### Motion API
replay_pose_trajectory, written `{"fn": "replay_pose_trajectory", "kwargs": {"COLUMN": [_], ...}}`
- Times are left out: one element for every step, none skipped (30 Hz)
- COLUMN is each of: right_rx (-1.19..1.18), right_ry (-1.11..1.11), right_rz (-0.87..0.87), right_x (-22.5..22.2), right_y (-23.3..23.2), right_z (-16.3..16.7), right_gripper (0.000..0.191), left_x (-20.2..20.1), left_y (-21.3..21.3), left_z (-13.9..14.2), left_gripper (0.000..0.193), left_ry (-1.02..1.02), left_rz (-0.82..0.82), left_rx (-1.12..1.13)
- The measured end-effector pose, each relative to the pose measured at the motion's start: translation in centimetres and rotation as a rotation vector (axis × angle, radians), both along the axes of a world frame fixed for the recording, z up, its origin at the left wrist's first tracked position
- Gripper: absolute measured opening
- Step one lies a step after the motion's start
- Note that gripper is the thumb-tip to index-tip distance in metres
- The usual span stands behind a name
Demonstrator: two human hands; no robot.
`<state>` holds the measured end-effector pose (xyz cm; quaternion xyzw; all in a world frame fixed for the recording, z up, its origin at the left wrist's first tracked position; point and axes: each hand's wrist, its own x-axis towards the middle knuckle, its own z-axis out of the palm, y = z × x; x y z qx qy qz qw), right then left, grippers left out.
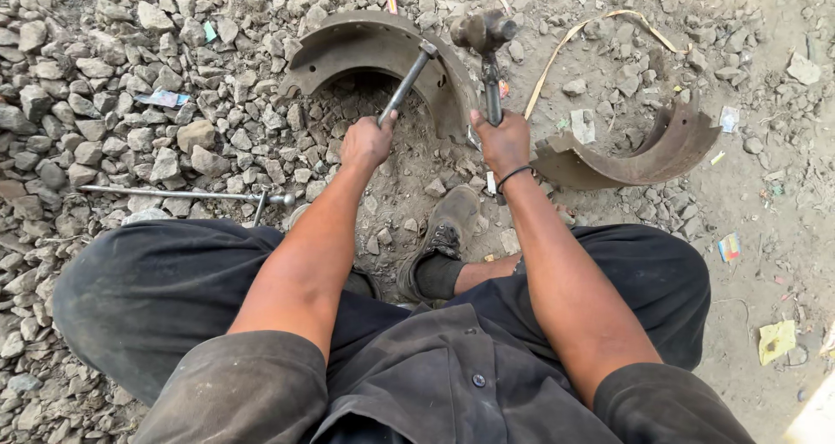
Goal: The person sits on a gravel surface and uses a hammer and a metal punch to repeatedly strike and shape a curved metal brake shoe. They adjust the position of the part and the punch several times to work on different sections.
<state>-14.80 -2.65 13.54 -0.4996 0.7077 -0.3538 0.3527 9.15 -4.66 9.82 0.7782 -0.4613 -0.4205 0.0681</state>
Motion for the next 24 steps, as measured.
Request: {"fn": "replay_pose_trajectory", "kwargs": {"right_rx": [0.000, -0.001, -0.004, -0.016, -0.024, -0.131, -0.425, -0.495, -0.728, -0.834, -0.938, -1.067, -1.193, -1.318, -1.347, -1.302, -1.225, -1.000, -0.387, 0.148, 0.210, 0.173, 0.149, 0.136], "right_ry": [0.040, 0.080, 0.121, 0.043, -0.034, 0.013, -0.272, -0.268, -0.386, -0.447, -0.504, -0.562, -0.624, -0.690, -0.600, -0.414, -0.133, 0.158, 0.408, 0.495, 0.562, 0.525, 0.494, 0.468], "right_rz": [0.009, 0.021, 0.033, 0.018, 0.003, 0.027, 0.151, 0.037, 0.171, 0.189, 0.214, 0.202, 0.186, 0.165, 0.162, 0.144, 0.094, 0.048, 0.087, 0.199, 0.142, 0.182, 0.225, 0.276], "right_x": [0.3, 0.6, 1.0, 1.3, 1.7, 1.9, 2.1, 2.1, 1.8, 1.7, 1.4, 1.7, 1.9, 2.2, 2.6, 3.3, 4.1, 4.6, 4.8, 4.8, 4.8, 4.6, 4.2, 3.9], "right_y": [-0.1, -0.4, -0.6, -1.2, -1.5, -2.6, -3.2, -3.8, -4.4, -4.8, -5.3, -6.2, -6.9, -7.5, -7.6, -7.2, -6.7, -5.7, -4.1, -3.1, -1.9, -1.1, -0.1, 0.5], "right_z": [0.5, 1.2, 2.2, 3.5, 5.1, 7.0, 9.0, 11.0, 13.2, 14.9, 16.3, 16.9, 16.8, 16.0, 14.4, 11.8, 8.9, 5.8, 2.8, 0.2, -1.9, -3.4, -4.3, -4.5], "right_gripper": [0.040, 0.042, 0.044, 0.039, 0.035, 0.024, 0.041, 0.029, 0.030, 0.031, 0.032, 0.029, 0.026, 0.024, 0.025, 0.028, 0.032, 0.037, 0.041, 0.047, 0.045, 0.043, 0.041, 0.039], "left_x": [0.0, 0.0, 0.0, 0.0, 0.1, 0.1, 0.1, 0.1, 0.1, 0.1, 0.1, 0.1, 0.2, 0.2, 0.3, 0.3, 0.2, 0.2, 0.0, -0.1, -0.4, -0.5, -0.6, -0.6], "left_y": [0.0, 0.0, 0.1, 0.1, 0.2, 0.2, 0.3, 0.3, 0.3, 0.2, 0.2, 0.2, 0.2, 0.2, 0.2, 0.1, 0.1, -0.1, -0.2, -0.1, -0.4, -0.7, -0.6, -0.6], "left_z": [-0.1, -0.2, -0.2, -0.3, -0.3, -0.4, -0.4, -0.4, -0.5, -0.4, -0.4, -0.4, -0.4, -0.4, -0.4, -0.4, -0.3, -0.3, -0.2, -0.2, -0.1, -0.1, -0.1, -0.1], "left_gripper": [0.063, 0.062, 0.062, 0.061, 0.061, 0.061, 0.062, 0.062, 0.062, 0.062, 0.062, 0.062, 0.062, 0.061, 0.062, 0.062, 0.062, 0.063, 0.065, 0.066, 0.066, 0.066, 0.066, 0.066], "left_ry": [-0.006, -0.011, -0.007, -0.002, 0.004, 0.004, 0.007, 0.010, 0.012, 0.015, 0.016, 0.013, 0.007, 0.000, 0.000, -0.001, 0.001, -0.005, -0.009, -0.014, -0.018, -0.031, -0.036, -0.042], "left_rz": [-0.008, -0.013, -0.009, -0.002, 0.005, 0.005, 0.003, 0.002, -0.006, -0.015, -0.024, -0.024, -0.024, -0.024, -0.025, -0.028, -0.033, -0.037, -0.046, -0.055, -0.051, -0.050, -0.049, -0.067], "left_rx": [-0.020, -0.042, -0.043, -0.042, -0.037, -0.040, -0.042, -0.052, -0.053, -0.053, -0.055, -0.052, -0.048, -0.042, -0.050, -0.063, -0.079, -0.097, -0.113, -0.128, -0.142, -0.155, -0.154, -0.129]}}
